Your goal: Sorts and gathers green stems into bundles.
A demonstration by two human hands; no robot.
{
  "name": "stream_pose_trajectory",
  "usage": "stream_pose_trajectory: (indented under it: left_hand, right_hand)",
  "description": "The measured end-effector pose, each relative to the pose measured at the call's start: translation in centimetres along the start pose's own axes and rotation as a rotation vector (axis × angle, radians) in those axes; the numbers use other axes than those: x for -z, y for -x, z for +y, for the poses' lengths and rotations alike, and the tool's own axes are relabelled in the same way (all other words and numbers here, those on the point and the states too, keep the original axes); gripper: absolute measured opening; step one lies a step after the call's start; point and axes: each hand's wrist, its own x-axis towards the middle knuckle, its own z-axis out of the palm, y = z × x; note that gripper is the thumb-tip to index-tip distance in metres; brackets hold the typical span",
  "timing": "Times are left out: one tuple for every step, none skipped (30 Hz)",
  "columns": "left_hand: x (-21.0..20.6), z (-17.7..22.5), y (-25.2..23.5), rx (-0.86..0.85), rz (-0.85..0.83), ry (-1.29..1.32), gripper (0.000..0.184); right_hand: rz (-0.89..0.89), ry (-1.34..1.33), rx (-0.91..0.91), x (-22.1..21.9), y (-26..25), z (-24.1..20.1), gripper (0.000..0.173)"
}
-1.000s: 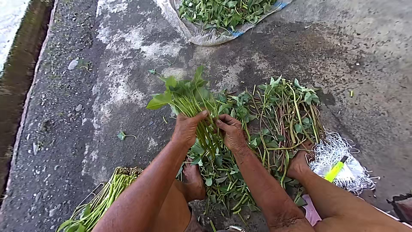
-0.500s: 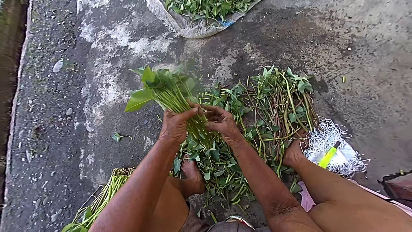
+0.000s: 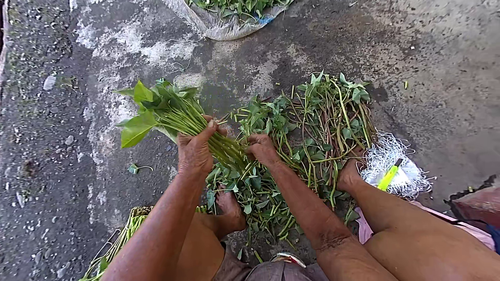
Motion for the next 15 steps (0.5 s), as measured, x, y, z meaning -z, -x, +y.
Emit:
stream_pose_trajectory:
  left_hand:
    - [0.4, 0.4, -0.2, -0.036, -0.001, -0.004, 0.014]
    - [0.9, 1.1, -0.5, -0.08, 0.003, -0.007, 0.013]
    - [1.3, 2.0, -0.7, -0.12, 0.008, -0.017, 0.013]
    - [1.6, 2.9, -1.0, -0.142, 0.018, -0.03, 0.013]
    - [1.8, 3.4, -1.1, -0.138, 0.035, -0.044, 0.014]
    - [2.0, 3.4, -1.0, -0.107, 0.052, -0.059, 0.015]
    - [2.0, 3.3, -0.9, -0.066, 0.065, -0.065, 0.015]
    - [1.9, 3.1, -0.9, -0.033, 0.065, -0.066, 0.015]
    - [1.8, 2.9, -0.8, -0.005, 0.053, -0.072, 0.015]
    - [1.7, 2.7, -0.7, 0.02, 0.037, -0.085, 0.016]
    - [1.5, 2.5, -0.6, 0.046, 0.024, -0.096, 0.017]
    - [1.3, 2.3, -0.5, 0.074, 0.01, -0.096, 0.018]
    - [1.2, 2.0, -0.5, 0.104, -0.008, -0.089, 0.019]
    - [1.1, 1.8, -0.5, 0.134, -0.036, -0.074, 0.019]
    - [1.1, 1.5, -0.5, 0.162, -0.058, -0.061, 0.018]
  right_hand:
    - [-0.068, 0.161, -0.075, -0.1, -0.5, 1.2, 0.021]
    - [-0.167, 0.325, -0.139, -0.2, -1.0, 2.9, 0.025]
    - [-0.29, 0.474, -0.179, -0.4, -1.2, 4.6, 0.03]
    - [-0.403, 0.597, -0.19, -0.6, -1.4, 5.7, 0.031]
    - [-0.479, 0.692, -0.188, -0.7, -1.3, 6.2, 0.031]
    - [-0.486, 0.736, -0.188, -0.8, -1.1, 6.5, 0.033]
    - [-0.421, 0.743, -0.191, -0.5, -1.1, 6.6, 0.035]
    - [-0.3, 0.734, -0.201, 0.1, -1.3, 6.7, 0.037]
    - [-0.147, 0.724, -0.218, 0.8, -1.7, 7.1, 0.036]
    - [-0.002, 0.716, -0.241, 1.6, -2.2, 7.8, 0.036]
    - [0.105, 0.706, -0.27, 2.5, -2.6, 8.6, 0.038]
    - [0.163, 0.715, -0.297, 3.4, -3.0, 9.6, 0.042]
    - [0.175, 0.73, -0.327, 4.2, -3.2, 10.5, 0.046]
    - [0.159, 0.751, -0.354, 4.7, -3.2, 11.3, 0.05]
    - [0.138, 0.772, -0.366, 4.9, -3.1, 12.0, 0.051]
